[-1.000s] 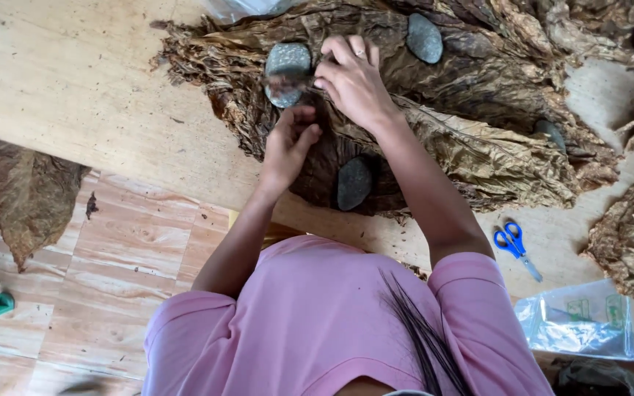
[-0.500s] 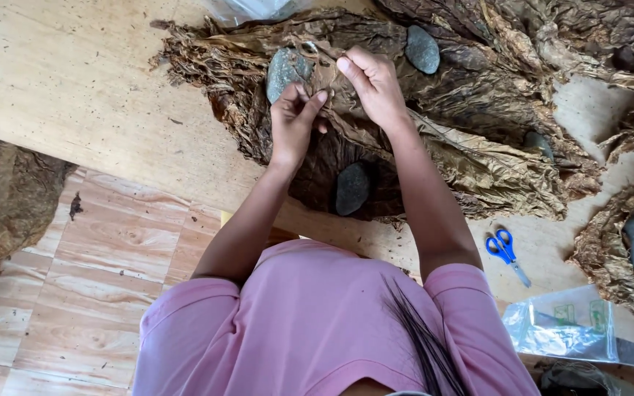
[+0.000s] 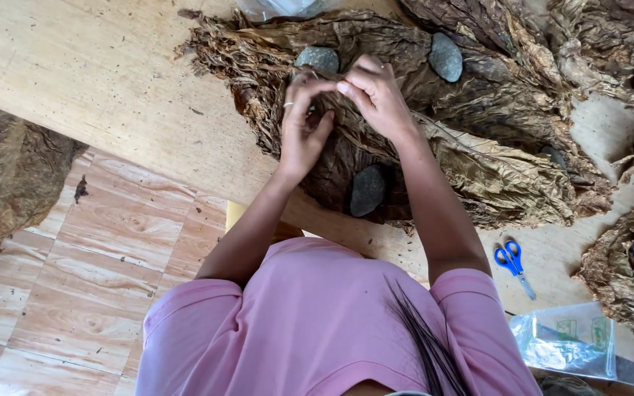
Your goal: The person places and adjusts several smooth stones on a large dried leaf spread on a wooden table. They repeatedly lift, reposition, and press the stones to arrange them in a pattern across the leaf surface.
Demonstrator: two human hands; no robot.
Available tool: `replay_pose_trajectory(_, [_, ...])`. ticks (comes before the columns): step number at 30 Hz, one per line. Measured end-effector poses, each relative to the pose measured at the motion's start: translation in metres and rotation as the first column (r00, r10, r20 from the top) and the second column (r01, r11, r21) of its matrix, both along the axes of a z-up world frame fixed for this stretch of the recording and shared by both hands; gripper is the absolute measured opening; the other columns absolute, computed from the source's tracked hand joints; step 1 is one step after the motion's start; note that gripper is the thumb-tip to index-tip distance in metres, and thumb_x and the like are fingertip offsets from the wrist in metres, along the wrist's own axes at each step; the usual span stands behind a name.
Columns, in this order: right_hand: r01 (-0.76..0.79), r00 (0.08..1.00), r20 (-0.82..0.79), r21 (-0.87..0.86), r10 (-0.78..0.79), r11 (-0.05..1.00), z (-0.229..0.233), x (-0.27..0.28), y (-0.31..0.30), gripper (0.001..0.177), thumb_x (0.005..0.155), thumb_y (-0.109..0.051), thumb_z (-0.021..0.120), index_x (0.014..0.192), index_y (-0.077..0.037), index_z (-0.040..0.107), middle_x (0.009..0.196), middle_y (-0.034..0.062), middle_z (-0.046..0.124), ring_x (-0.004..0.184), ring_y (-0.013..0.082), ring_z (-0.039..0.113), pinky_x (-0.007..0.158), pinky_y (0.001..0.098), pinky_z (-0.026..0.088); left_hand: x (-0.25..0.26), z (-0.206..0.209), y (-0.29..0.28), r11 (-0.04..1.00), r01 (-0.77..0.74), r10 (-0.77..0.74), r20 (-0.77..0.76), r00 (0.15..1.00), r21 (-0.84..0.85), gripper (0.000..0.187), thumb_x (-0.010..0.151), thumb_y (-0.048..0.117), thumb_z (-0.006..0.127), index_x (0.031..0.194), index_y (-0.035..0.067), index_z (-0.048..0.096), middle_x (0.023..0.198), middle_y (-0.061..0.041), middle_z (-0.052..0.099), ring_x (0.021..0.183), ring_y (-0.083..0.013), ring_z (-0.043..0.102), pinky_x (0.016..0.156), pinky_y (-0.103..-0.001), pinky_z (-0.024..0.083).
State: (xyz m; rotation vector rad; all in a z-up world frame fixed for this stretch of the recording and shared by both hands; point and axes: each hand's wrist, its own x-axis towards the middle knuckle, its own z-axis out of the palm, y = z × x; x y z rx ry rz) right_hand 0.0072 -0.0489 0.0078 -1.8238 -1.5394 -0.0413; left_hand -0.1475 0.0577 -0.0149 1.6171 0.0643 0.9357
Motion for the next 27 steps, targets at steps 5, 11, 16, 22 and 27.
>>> replay_pose_trajectory(5, [0.006, 1.000, 0.014, 0.061, -0.007, 0.998, 0.010, 0.005, 0.004, 0.026, 0.099, -0.009, 0.064, 0.077, 0.003, 0.057, 0.078, 0.0053, 0.044, 0.068, 0.0160, 0.043, 0.058, 0.0313, 0.033, -0.005, 0.005, 0.003, 0.980, 0.070, -0.086, -0.082, 0.993, -0.184, 0.048, 0.080, -0.016, 0.057, 0.119, 0.012, 0.056, 0.112, -0.006, 0.055, 0.107, -0.0207, 0.055, 0.090, -0.028, 0.051])
replay_pose_trajectory(11, [-0.016, 0.981, -0.196, -0.097, -0.003, 0.995, 0.018, 0.006, 0.017, 0.007, 0.096, -0.012, 0.067, 0.093, -0.006, 0.065, 0.084, 0.0046, 0.058, 0.082, 0.0166, 0.050, 0.076, 0.0311, 0.041, -0.015, -0.001, 0.006, 0.966, 0.126, -0.148, -0.082, 0.986, -0.226, 0.066, 0.080, -0.014, 0.064, 0.139, 0.008, 0.043, 0.142, -0.020, 0.046, 0.139, -0.0339, 0.034, 0.121, -0.055, 0.018])
replay_pose_trajectory(16, [0.114, 0.974, -0.140, -0.369, -0.176, 0.923, 0.035, 0.006, 0.042, 0.024, 0.093, -0.020, 0.065, 0.112, -0.008, 0.057, 0.104, 0.0102, 0.058, 0.088, 0.0199, 0.057, 0.076, 0.0328, 0.046, -0.023, -0.004, -0.003, 0.963, 0.064, -0.135, -0.263, 0.955, -0.261, 0.076, 0.081, -0.010, 0.064, 0.145, 0.018, 0.035, 0.153, -0.023, 0.031, 0.146, -0.0448, -0.002, 0.113, -0.065, -0.005])
replay_pose_trajectory(22, [0.230, 0.926, -0.097, -0.620, -0.364, 0.750, 0.047, -0.007, 0.065, 0.029, 0.084, -0.015, 0.071, 0.095, -0.014, 0.044, 0.106, 0.0052, 0.050, 0.090, 0.0173, 0.050, 0.075, 0.0342, 0.045, -0.022, -0.010, -0.005, 0.950, 0.061, -0.132, -0.220, 0.966, -0.305, 0.076, 0.081, -0.013, 0.065, 0.145, 0.017, 0.036, 0.153, -0.026, 0.021, 0.146, -0.0429, 0.002, 0.118, -0.059, 0.007])
replay_pose_trajectory(27, [0.126, 0.896, -0.359, -0.359, -0.261, 0.925, 0.037, 0.002, 0.057, 0.032, 0.083, 0.001, 0.070, 0.092, -0.013, 0.043, 0.093, 0.0023, 0.056, 0.079, 0.0135, 0.055, 0.064, 0.0246, 0.046, -0.021, -0.010, -0.004, 0.955, 0.078, -0.135, -0.186, 0.973, -0.285, 0.078, 0.080, -0.016, 0.064, 0.145, 0.017, 0.036, 0.152, -0.023, 0.023, 0.146, -0.0409, 0.012, 0.119, -0.056, 0.015])
